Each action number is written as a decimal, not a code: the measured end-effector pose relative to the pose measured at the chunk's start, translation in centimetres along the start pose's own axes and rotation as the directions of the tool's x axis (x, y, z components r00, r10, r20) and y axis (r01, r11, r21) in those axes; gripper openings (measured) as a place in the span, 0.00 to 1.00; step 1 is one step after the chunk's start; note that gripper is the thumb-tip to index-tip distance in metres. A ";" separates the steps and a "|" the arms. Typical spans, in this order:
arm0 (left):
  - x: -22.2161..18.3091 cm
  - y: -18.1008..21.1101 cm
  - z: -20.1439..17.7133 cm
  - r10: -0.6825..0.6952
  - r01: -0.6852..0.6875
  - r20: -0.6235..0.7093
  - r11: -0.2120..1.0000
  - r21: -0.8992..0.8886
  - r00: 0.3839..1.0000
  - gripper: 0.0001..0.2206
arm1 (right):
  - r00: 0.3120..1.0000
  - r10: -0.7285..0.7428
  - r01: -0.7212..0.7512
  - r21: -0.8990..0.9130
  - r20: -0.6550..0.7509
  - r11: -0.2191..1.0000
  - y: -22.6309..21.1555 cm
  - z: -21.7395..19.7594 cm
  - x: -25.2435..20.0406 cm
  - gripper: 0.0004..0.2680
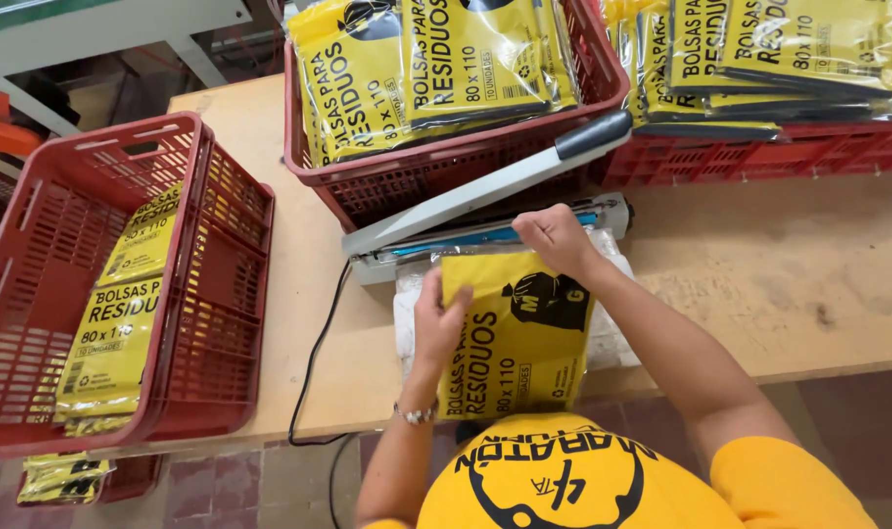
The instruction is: Sealing plastic bags using a heat sealer and sorting them into crates
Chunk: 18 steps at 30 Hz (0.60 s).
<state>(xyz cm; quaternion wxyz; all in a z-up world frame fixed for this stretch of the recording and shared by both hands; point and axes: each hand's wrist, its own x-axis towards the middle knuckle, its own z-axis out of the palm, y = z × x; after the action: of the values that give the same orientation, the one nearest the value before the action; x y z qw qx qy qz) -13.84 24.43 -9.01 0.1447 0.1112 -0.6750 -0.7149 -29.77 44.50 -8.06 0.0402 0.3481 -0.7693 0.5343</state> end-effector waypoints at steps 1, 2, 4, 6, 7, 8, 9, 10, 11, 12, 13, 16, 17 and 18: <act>1.0 -0.1 0.1 0.038 -0.039 0.027 0.998 0.047 0.999 0.09 | 1.000 -0.010 0.009 0.023 0.022 1.000 -0.7 0.0 0.1 0.20; 2.0 -0.3 0.3 0.074 -0.078 0.054 0.993 0.091 0.996 0.06 | 0.999 -0.020 0.018 0.046 0.046 0.999 -1.4 0.0 0.2 0.20; 2.8 2.0 0.9 0.154 -0.158 0.033 0.973 0.169 0.987 0.05 | 0.996 -0.027 0.022 0.058 0.082 0.998 -1.9 -0.6 0.3 0.19; 3.3 3.8 1.6 0.240 -0.238 0.023 0.939 0.248 0.971 0.05 | 0.993 -0.036 0.028 0.068 0.111 0.997 -2.0 -1.5 0.6 0.19; 3.4 4.4 2.0 0.253 -0.251 0.022 0.938 0.238 0.967 0.05 | 0.991 -0.041 0.032 0.072 0.131 0.997 -1.9 -2.2 0.7 0.18; 3.2 4.8 2.3 0.260 -0.258 0.024 0.938 0.230 0.965 0.07 | 0.988 -0.040 0.028 0.079 0.151 0.996 -1.8 -2.7 0.4 0.17; 3.2 4.8 2.8 0.259 -0.258 0.027 0.938 0.231 0.966 0.07 | 0.988 -0.038 0.026 0.079 0.148 0.996 -2.5 -3.3 0.3 0.17; 3.0 4.7 3.3 0.279 -0.274 -0.003 0.944 0.185 0.960 0.07 | 0.982 -0.052 0.048 0.029 0.180 0.998 -3.1 -3.9 0.1 0.14; 2.9 4.6 3.7 0.297 -0.290 -0.034 0.947 0.139 0.954 0.08 | 0.975 -0.065 0.071 -0.021 0.213 0.997 -3.8 -4.5 -0.1 0.12; 3.1 3.9 3.6 0.297 -0.290 -0.030 0.947 0.137 0.954 0.08 | 0.976 -0.063 0.069 -0.023 0.210 0.997 -4.2 -5.1 -0.6 0.12; 3.2 3.2 3.6 0.327 -0.318 -0.041 0.937 0.142 0.944 0.07 | 0.975 -0.042 0.045 -0.006 0.218 0.999 -4.6 -5.8 -1.1 0.09; 3.0 3.3 4.3 0.379 -0.369 -0.048 0.919 0.143 0.924 0.06 | 0.985 -0.039 0.045 -0.032 0.165 0.998 -2.8 -8.0 -3.0 0.04; 2.7 3.8 4.6 0.397 -0.384 -0.068 0.911 0.152 0.915 0.05 | 0.990 -0.068 0.076 -0.060 0.124 0.995 -1.7 -8.7 -3.8 0.03; 2.1 4.8 5.3 0.399 -0.389 -0.042 0.910 0.141 0.916 0.05 | 0.993 -0.058 0.066 -0.074 0.102 0.995 -0.7 -9.5 -4.7 0.03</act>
<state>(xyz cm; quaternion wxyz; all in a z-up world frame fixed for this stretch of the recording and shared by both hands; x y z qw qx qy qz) -17.41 28.35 -3.76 0.3020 0.0070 -0.7230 -0.6213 -28.77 54.74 -5.54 0.0319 0.3962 -0.7791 0.4847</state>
